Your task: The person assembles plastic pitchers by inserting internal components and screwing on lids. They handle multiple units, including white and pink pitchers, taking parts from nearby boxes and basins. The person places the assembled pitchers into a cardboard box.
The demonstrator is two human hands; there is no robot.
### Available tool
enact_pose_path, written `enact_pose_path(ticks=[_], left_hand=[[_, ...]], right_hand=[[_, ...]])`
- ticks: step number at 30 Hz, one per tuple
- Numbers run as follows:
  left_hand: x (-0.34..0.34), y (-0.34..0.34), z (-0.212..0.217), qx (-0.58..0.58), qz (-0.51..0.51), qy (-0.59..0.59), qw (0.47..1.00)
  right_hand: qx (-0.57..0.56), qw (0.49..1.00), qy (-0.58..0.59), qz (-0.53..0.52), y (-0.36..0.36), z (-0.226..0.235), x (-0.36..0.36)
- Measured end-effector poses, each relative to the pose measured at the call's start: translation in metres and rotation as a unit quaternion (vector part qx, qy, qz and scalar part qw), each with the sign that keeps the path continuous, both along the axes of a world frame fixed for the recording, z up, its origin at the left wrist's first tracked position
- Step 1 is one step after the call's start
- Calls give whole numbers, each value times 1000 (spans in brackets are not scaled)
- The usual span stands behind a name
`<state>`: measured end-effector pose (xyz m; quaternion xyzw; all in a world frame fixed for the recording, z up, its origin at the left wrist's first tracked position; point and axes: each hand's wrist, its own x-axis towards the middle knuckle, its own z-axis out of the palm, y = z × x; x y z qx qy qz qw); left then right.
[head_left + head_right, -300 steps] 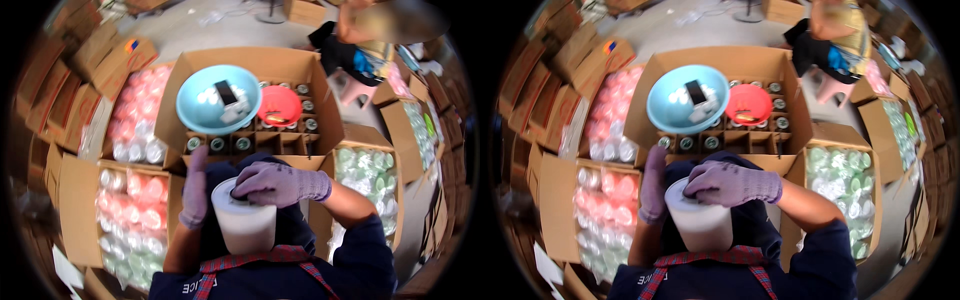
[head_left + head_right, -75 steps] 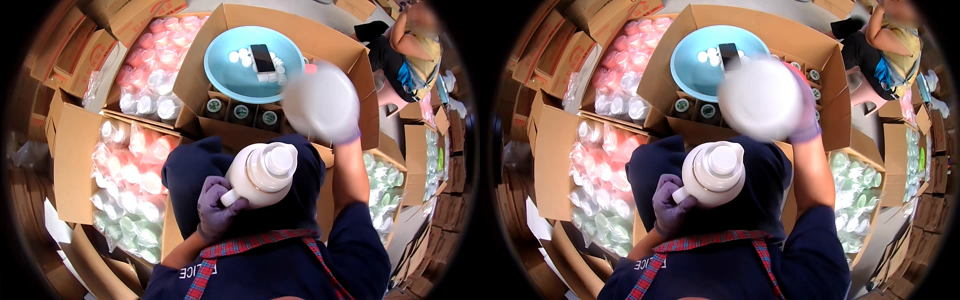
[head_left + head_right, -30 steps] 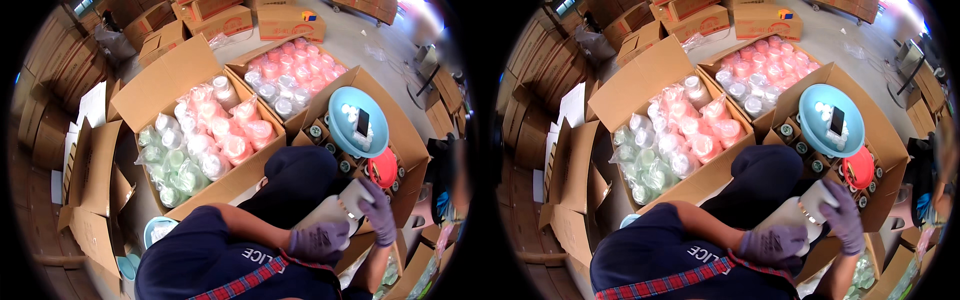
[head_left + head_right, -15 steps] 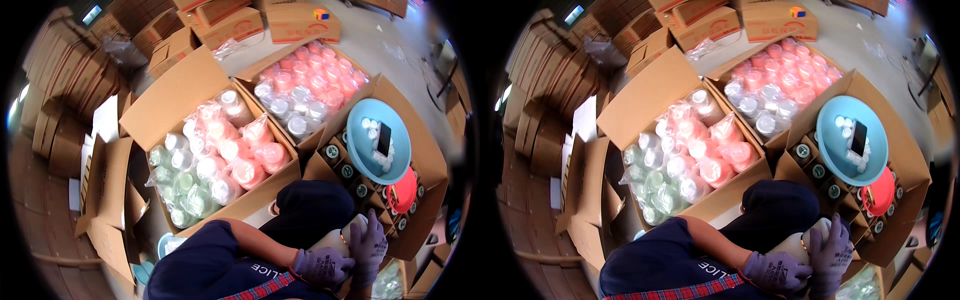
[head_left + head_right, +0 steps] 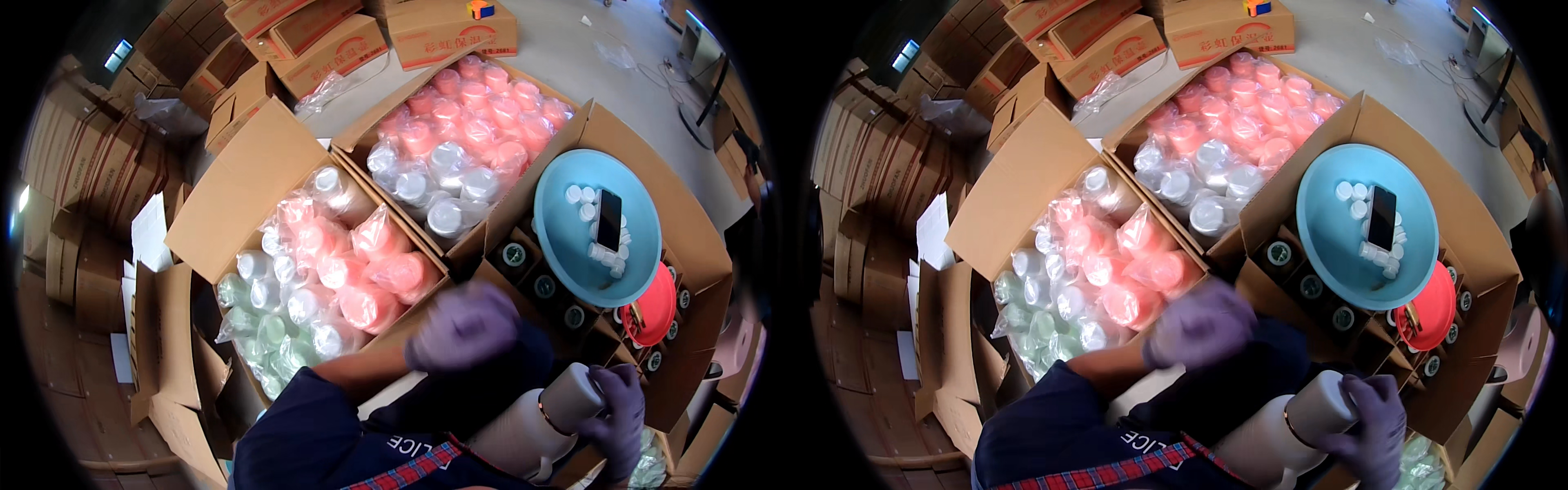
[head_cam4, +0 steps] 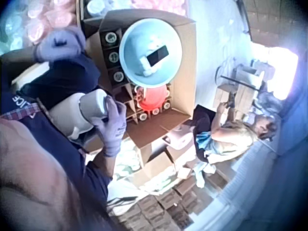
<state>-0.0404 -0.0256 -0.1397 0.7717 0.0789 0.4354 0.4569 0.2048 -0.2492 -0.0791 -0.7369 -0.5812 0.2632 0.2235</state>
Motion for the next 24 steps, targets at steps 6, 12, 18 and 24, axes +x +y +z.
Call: enact_pose_path(ticks=[6, 12, 18, 24], left_hand=[[-9, 199, -121, 0, 353, 338, 872], [10, 347, -164, 112, 433, 554, 702], [38, 410, -191, 122, 449, 625, 627], [32, 429, -178, 167, 444, 593, 651]], right_hand=[[-5, 963, 267, -30, 7, -18, 21], [81, 920, 373, -84, 15, -15, 33], [6, 998, 50, -23, 17, -20, 30], [23, 950, 294, -99, 6, -34, 44]])
